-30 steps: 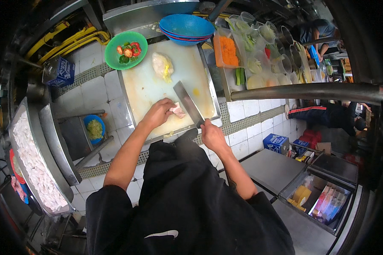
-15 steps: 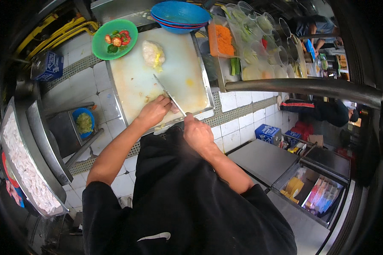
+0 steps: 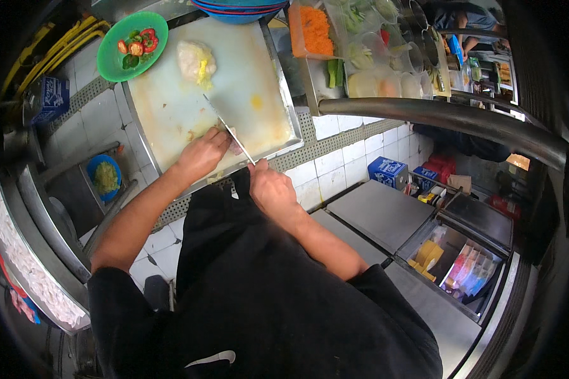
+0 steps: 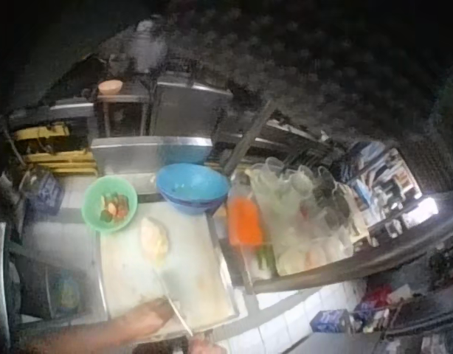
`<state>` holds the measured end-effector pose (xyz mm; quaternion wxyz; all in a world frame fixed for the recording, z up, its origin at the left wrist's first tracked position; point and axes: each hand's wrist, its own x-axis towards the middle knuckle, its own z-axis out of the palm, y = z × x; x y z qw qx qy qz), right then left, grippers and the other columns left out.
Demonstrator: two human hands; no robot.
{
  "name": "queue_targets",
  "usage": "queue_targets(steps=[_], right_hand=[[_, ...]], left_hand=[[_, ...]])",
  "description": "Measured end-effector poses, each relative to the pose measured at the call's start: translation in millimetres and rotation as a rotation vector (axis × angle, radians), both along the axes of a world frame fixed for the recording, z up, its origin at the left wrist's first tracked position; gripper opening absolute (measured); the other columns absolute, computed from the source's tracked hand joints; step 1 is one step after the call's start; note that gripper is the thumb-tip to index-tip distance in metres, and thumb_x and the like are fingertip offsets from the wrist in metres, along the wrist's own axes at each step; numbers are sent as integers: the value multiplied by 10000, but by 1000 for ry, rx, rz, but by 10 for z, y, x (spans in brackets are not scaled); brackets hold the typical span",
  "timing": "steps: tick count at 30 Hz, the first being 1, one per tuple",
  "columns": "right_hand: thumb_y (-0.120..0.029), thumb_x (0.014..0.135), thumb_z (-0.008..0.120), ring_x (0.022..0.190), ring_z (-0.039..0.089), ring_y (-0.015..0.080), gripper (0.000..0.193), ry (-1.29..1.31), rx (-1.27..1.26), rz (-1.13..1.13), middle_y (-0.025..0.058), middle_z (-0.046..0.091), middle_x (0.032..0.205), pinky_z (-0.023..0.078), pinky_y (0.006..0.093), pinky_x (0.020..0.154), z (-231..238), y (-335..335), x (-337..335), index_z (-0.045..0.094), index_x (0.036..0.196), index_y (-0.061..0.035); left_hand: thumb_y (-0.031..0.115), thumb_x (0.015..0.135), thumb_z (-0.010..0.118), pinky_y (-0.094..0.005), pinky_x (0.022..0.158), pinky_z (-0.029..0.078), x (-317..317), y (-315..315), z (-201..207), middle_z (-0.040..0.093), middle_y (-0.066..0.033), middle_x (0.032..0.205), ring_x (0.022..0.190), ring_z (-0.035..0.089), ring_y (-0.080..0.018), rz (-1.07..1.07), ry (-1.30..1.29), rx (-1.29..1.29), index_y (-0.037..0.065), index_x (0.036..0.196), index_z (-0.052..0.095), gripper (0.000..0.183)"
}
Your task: The person retrieves packaged meat from a refrigerator, places it on a cutting board, and uses a cleaver to cut the meat into smaller pieces. The person then transfers the cut pieces into a bowl.
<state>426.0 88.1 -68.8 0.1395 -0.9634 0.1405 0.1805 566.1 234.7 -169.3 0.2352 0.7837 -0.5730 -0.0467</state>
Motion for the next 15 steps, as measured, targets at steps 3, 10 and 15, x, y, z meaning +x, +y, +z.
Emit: queue_targets(steps=[3, 10, 15], right_hand=[[-258, 1039, 446, 661, 696, 388, 303, 40, 43, -43, 214, 671, 702, 550, 486, 567, -92, -18, -43, 498, 899, 5], [-263, 1038, 438, 682, 675, 456, 313, 81, 129, -93, 268, 672, 738, 544, 540, 627, -104, -75, 11, 489, 913, 19], [-248, 1038, 432, 684, 671, 463, 304, 101, 138, -77, 273, 667, 730, 536, 549, 635, -289, -106, 113, 492, 923, 27]], left_hand=[[33, 794, 552, -367, 935, 535, 20, 37, -32, 591, -102, 1311, 1153, 555, -295, -47, 142, 155, 52, 1272, 611, 482], [80, 779, 573, -310, 882, 539, 46, 41, -44, 635, -94, 1074, 1057, 562, -240, -55, 14, -27, -31, 1080, 670, 335], [77, 803, 557, -310, 939, 514, 56, 46, -84, 643, -117, 1157, 1106, 563, -245, -82, -36, -43, -36, 1102, 663, 337]])
